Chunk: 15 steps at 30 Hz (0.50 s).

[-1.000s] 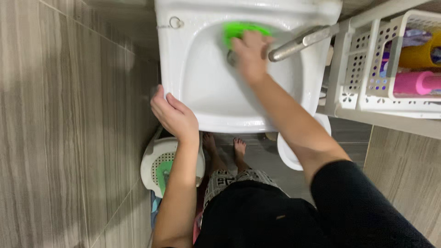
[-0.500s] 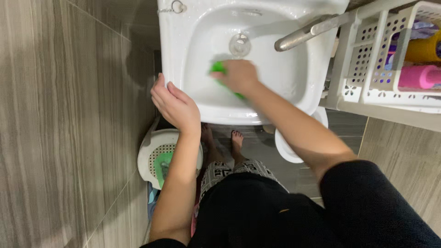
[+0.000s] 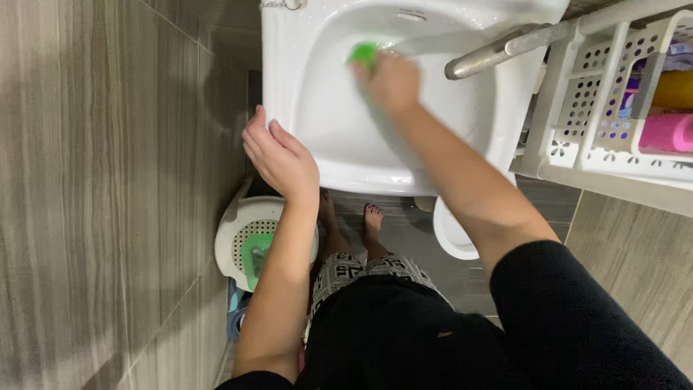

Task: The person scrubs the interior and edges of a white porcelain sink and faucet by hand using a green sponge and a grey cloth, then rinses the basin with water from a blue scoop.

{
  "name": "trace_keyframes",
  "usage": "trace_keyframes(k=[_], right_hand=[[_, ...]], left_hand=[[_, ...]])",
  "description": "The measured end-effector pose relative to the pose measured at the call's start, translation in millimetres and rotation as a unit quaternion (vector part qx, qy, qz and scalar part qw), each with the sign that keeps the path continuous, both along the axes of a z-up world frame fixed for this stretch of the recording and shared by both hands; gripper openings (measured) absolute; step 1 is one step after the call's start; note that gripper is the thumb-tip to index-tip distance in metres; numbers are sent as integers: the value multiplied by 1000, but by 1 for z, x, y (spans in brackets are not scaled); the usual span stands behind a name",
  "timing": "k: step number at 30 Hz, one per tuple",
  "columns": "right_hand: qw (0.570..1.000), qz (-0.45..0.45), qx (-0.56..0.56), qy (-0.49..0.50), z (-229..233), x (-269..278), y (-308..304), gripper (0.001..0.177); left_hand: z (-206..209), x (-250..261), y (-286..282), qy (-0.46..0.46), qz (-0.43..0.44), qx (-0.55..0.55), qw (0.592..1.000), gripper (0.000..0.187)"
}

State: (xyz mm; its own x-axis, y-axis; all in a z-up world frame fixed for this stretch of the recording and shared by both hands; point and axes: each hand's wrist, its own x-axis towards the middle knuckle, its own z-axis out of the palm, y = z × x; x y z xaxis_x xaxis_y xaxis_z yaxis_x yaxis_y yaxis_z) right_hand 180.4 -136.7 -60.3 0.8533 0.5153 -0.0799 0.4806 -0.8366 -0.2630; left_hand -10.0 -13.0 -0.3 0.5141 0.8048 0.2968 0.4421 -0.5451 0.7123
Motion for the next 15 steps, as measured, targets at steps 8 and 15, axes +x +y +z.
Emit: trace_keyframes(k=[8,15], right_hand=[[992,55,-80,85,27,11,-7,63],[946,252,-123,162,99,-44,-79,46]], left_hand=[[0,2,0,-42,6,-2,999,25],[-62,-7,-8,-158,56,-49,985,24]])
